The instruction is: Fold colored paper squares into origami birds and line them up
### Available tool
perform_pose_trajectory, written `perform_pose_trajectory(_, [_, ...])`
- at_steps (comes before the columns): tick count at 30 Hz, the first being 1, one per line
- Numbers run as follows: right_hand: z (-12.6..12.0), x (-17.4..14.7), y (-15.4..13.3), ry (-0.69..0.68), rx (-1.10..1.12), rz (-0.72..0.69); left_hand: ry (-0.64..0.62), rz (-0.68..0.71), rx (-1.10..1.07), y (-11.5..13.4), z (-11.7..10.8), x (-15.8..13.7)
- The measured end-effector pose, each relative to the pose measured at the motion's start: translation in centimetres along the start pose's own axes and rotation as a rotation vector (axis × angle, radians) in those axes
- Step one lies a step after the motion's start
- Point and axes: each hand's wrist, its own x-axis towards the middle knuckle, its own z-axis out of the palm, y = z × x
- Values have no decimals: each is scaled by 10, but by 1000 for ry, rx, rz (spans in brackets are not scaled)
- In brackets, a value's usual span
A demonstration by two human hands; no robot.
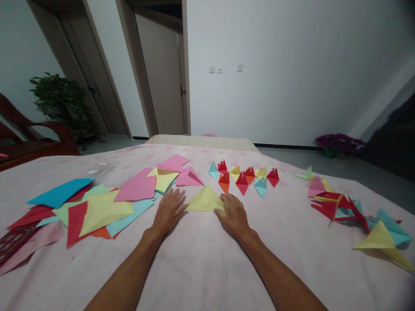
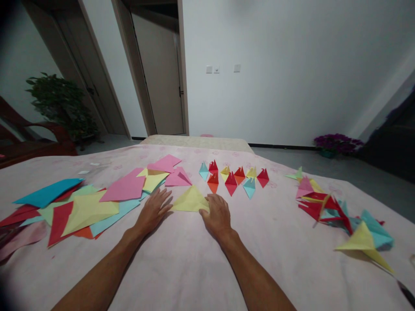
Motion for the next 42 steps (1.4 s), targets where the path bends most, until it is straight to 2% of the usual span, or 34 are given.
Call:
perform_pose_trajectory(5, [-7, -1, -10, 144, 43, -200, 263, 168, -148, 34, -18, 4])
perform_pose_trajectory(9, [-13, -4, -18, 201, 38, -335, 353, 195, -197, 61, -20, 1])
perform_pose_trajectory(12, [-16, -5, -15, 184, 107, -453, 343, 225, -363, 65, -17, -2])
perform_pose_trajectory(15, [-18, -2, -3, 124, 189, -571, 320, 214, -628, 56, -14, -2])
perform_pose_trajectory(18, [-20, 2, 11, 140, 189, -569, 317, 113, -811, 45, -11, 1])
perform_pose_trajectory(22, [-21, 6, 18, 147, 134, -566, 221, 6, -910, 39, -4, 6])
perform_pose_trajectory(26, [-20, 5, 17, 87, 119, -593, 114, 36, -832, 35, -5, 8])
perform_pose_trajectory(30, [-18, 4, 17, 14, 106, -546, 60, 134, -474, 31, -13, 7])
perform_pose_trajectory(33, [-15, 3, 18, -50, 107, -517, 40, 265, -276, 28, -16, 6])
perform_pose_trajectory(36, [-14, 2, 20, -112, 115, -504, -9, 347, -239, 26, -10, 7])
perform_pose_trajectory(42, [-15, -2, 20, -140, 104, -415, -49, 312, -270, 20, 1, 8])
